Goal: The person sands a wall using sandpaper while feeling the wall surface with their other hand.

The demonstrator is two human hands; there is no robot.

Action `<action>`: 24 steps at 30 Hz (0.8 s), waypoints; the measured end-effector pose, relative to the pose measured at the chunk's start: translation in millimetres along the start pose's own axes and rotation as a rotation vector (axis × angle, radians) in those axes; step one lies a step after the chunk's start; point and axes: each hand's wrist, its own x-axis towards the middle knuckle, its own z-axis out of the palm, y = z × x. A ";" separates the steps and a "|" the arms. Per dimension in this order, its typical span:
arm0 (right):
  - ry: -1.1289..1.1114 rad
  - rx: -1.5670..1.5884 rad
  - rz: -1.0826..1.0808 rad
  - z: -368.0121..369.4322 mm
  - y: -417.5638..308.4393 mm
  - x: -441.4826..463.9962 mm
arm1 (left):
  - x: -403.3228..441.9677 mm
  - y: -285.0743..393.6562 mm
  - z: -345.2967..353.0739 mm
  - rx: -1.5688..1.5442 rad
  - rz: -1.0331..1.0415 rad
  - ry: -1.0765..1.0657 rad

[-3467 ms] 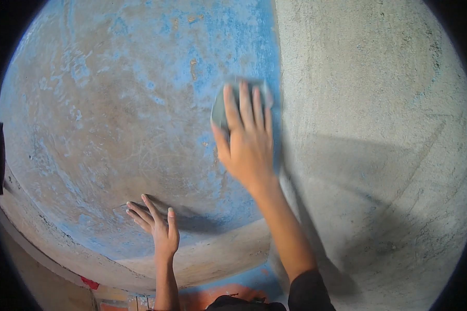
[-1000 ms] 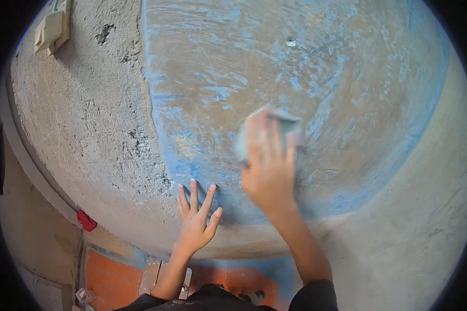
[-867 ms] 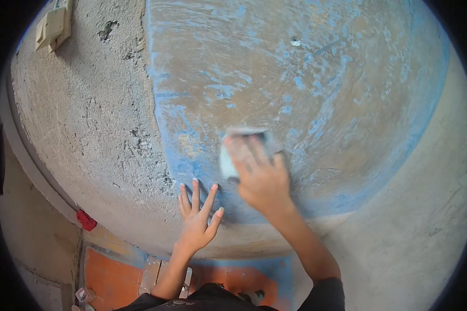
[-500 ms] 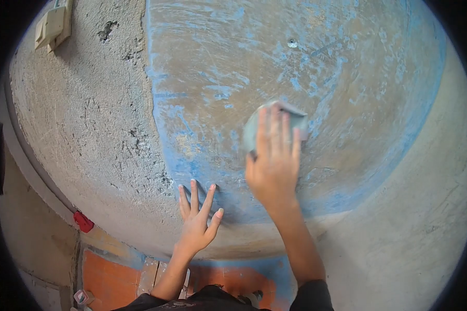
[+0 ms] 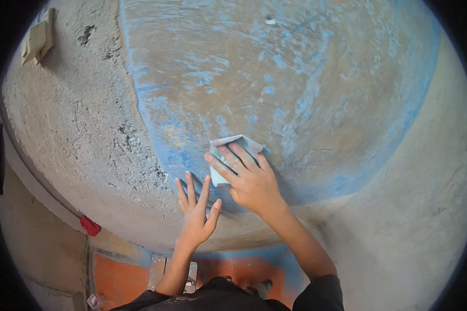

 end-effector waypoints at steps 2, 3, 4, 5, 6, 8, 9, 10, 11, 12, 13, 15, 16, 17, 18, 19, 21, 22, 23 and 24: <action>-0.044 -0.010 0.000 -3.9 12.2 -8.0 | -0.3 -1.4 2.2 0.002 0.006 -0.001; 0.144 0.025 0.124 -6.6 21.6 -7.2 | -0.1 -1.4 2.8 0.004 0.010 0.001; 0.334 0.057 0.248 -9.8 33.4 -3.5 | 0.0 -0.8 3.7 0.018 0.018 -0.004; 0.526 0.086 0.372 -11.8 41.3 -1.1 | 0.1 0.1 4.7 0.032 0.027 -0.009; 0.674 0.168 0.459 -4.1 44.3 -1.1 | 0.5 1.3 5.8 0.044 0.037 -0.014; 0.588 0.127 0.339 35.2 23.0 -23.8 | 0.8 4.6 8.4 0.043 0.012 -0.025; 0.480 0.105 0.270 44.2 14.7 -38.8 | 0.5 6.0 9.7 0.043 -0.002 -0.030; 0.375 0.089 0.197 53.1 6.3 -54.0 | 0.7 6.7 11.0 0.046 -0.004 -0.036; 0.207 0.073 0.115 55.8 1.6 -68.4 | 1.3 6.4 12.0 0.049 -0.005 -0.042; 0.039 0.058 0.034 53.1 0.0 -74.6 | 2.1 6.0 12.6 0.054 -0.006 -0.048; 0.189 0.018 0.157 48.8 7.7 -75.3 | 2.6 5.9 13.2 0.056 -0.004 -0.054; 0.486 -0.062 0.402 36.4 32.9 -67.0 | 2.3 5.8 13.2 0.064 -0.003 -0.066; 0.653 0.088 0.577 41.5 44.9 -65.3 | 1.9 6.1 13.3 0.058 -0.012 -0.070; 0.623 0.114 0.528 43.0 38.8 -64.1 | 2.0 7.5 14.8 0.050 -0.023 -0.073; 0.593 0.138 0.476 44.4 27.5 -58.8 | 3.0 9.5 17.2 0.040 -0.032 -0.073; 0.562 0.163 0.427 45.4 18.8 -60.1 | 4.5 12.1 19.1 0.033 -0.028 -0.069; 0.150 0.075 0.247 48.5 12.9 -85.2 | 5.0 16.1 21.8 0.024 -0.018 -0.071; 0.091 0.060 0.254 42.9 17.3 -87.5 | 4.5 15.6 23.2 0.032 -0.016 -0.070; 0.032 0.045 0.261 40.3 22.9 -87.0 | 4.4 14.8 25.1 0.038 -0.014 -0.068; 0.306 -0.034 0.419 45.4 33.8 -83.0 | 4.8 14.6 27.4 0.042 -0.014 -0.065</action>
